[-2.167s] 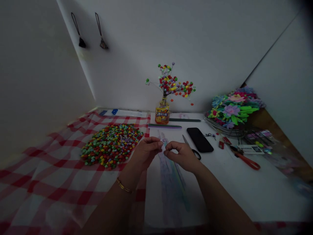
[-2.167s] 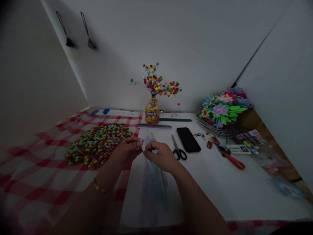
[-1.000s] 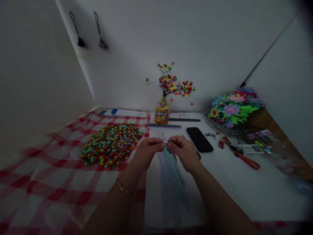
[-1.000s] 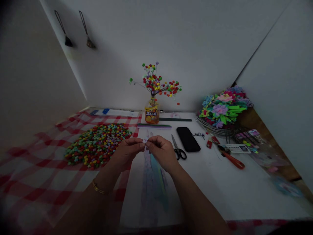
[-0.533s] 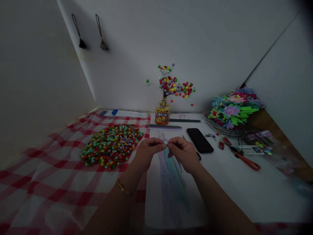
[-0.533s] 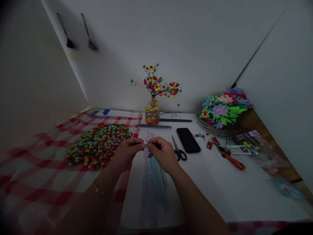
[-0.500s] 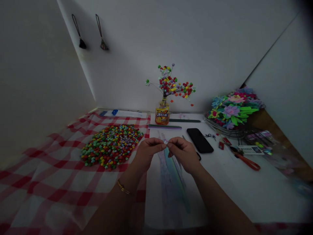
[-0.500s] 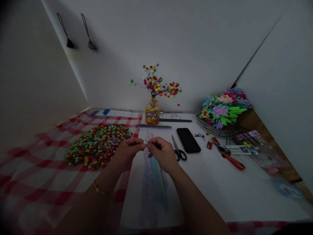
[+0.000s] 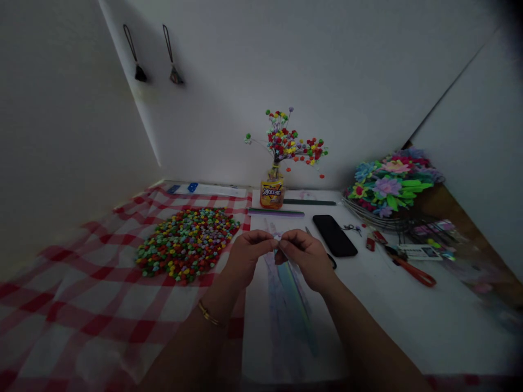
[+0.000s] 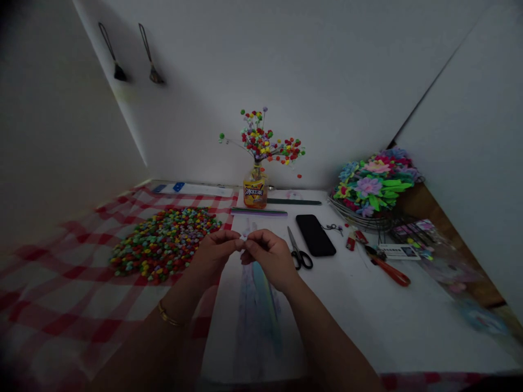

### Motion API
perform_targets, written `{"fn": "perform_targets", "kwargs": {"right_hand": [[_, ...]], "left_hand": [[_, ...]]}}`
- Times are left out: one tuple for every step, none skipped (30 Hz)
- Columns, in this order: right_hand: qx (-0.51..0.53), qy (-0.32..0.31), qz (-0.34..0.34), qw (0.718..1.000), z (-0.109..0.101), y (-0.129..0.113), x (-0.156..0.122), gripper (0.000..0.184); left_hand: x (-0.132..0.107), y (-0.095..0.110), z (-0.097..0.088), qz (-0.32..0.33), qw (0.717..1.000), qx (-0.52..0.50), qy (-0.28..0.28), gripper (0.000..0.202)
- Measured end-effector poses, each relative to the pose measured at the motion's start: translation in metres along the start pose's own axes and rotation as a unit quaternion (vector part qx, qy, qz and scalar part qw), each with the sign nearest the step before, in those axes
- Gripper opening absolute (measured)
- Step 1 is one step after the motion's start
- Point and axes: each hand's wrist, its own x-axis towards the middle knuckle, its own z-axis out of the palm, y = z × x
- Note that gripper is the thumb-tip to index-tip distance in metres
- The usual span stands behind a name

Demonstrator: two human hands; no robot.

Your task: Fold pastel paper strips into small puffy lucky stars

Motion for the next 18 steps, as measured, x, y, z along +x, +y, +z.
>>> {"fn": "perform_targets", "kwargs": {"right_hand": [[0.003,0.002,0.002,1.0,0.001,0.0,0.0,0.015],[0.005,0.004,0.005,1.0,0.001,0.0,-0.001,0.015],[0.006,0.006,0.009,1.0,0.001,0.0,-0.001,0.015],[0.008,0.007,0.014,1.0,0.0,0.0,-0.001,0.015],[0.007,0.008,0.02,1.0,0.0,-0.001,-0.001,0.015],[0.002,0.008,0.026,1.0,-0.001,-0.001,-0.001,0.015],[-0.007,0.009,0.028,1.0,-0.002,-0.001,-0.001,0.015],[-0.02,0.011,0.028,0.999,-0.003,-0.002,-0.001,0.016],[-0.032,0.014,0.029,0.999,-0.004,-0.002,-0.001,0.017],[-0.04,0.014,0.031,0.999,-0.005,-0.003,-0.001,0.017],[-0.045,0.013,0.034,0.998,-0.005,-0.003,-0.001,0.018],[-0.047,0.011,0.037,0.998,-0.006,-0.003,0.0,0.018],[-0.046,0.007,0.042,0.998,-0.006,-0.003,0.0,0.017],[-0.044,0.003,0.048,0.998,-0.006,-0.003,0.0,0.017],[-0.043,-0.001,0.052,0.998,-0.007,-0.003,0.0,0.017],[-0.043,-0.003,0.055,0.998,-0.007,-0.003,0.0,0.016],[-0.045,-0.004,0.056,0.997,-0.007,-0.003,0.0,0.016],[-0.049,-0.004,0.055,0.997,-0.008,-0.003,0.0,0.016]], "left_hand": [[0.0,0.0,0.0,0.003,1.0,0.002,-0.003,0.009],[0.0,0.0,0.0,0.005,1.0,0.001,-0.005,0.009],[0.0,0.0,0.0,0.004,1.0,-0.001,-0.007,0.009],[0.0,0.0,0.0,0.004,1.0,-0.003,-0.008,0.01],[0.0,0.001,0.0,0.003,1.0,-0.006,-0.008,0.012],[0.0,0.002,0.001,0.002,1.0,-0.008,-0.009,0.013],[-0.001,0.004,0.0,-0.001,1.0,-0.008,-0.011,0.016],[-0.001,0.005,0.0,-0.006,1.0,-0.007,-0.014,0.018],[-0.001,0.006,0.0,-0.014,1.0,-0.004,-0.019,0.019],[-0.001,0.007,-0.001,-0.024,0.999,-0.001,-0.024,0.019],[-0.001,0.008,-0.001,-0.034,0.999,0.003,-0.029,0.018],[-0.001,0.009,-0.002,-0.041,0.999,0.006,-0.033,0.016],[-0.001,0.009,-0.003,-0.046,0.998,0.009,-0.034,0.014],[-0.001,0.009,-0.003,-0.047,0.998,0.012,-0.035,0.013],[-0.001,0.01,-0.004,-0.047,0.998,0.016,-0.035,0.012],[-0.001,0.01,-0.004,-0.047,0.998,0.023,-0.036,0.011],[-0.001,0.01,-0.004,-0.047,0.998,0.033,-0.038,0.011],[-0.001,0.011,-0.004,-0.047,0.997,0.044,-0.04,0.01]]}}
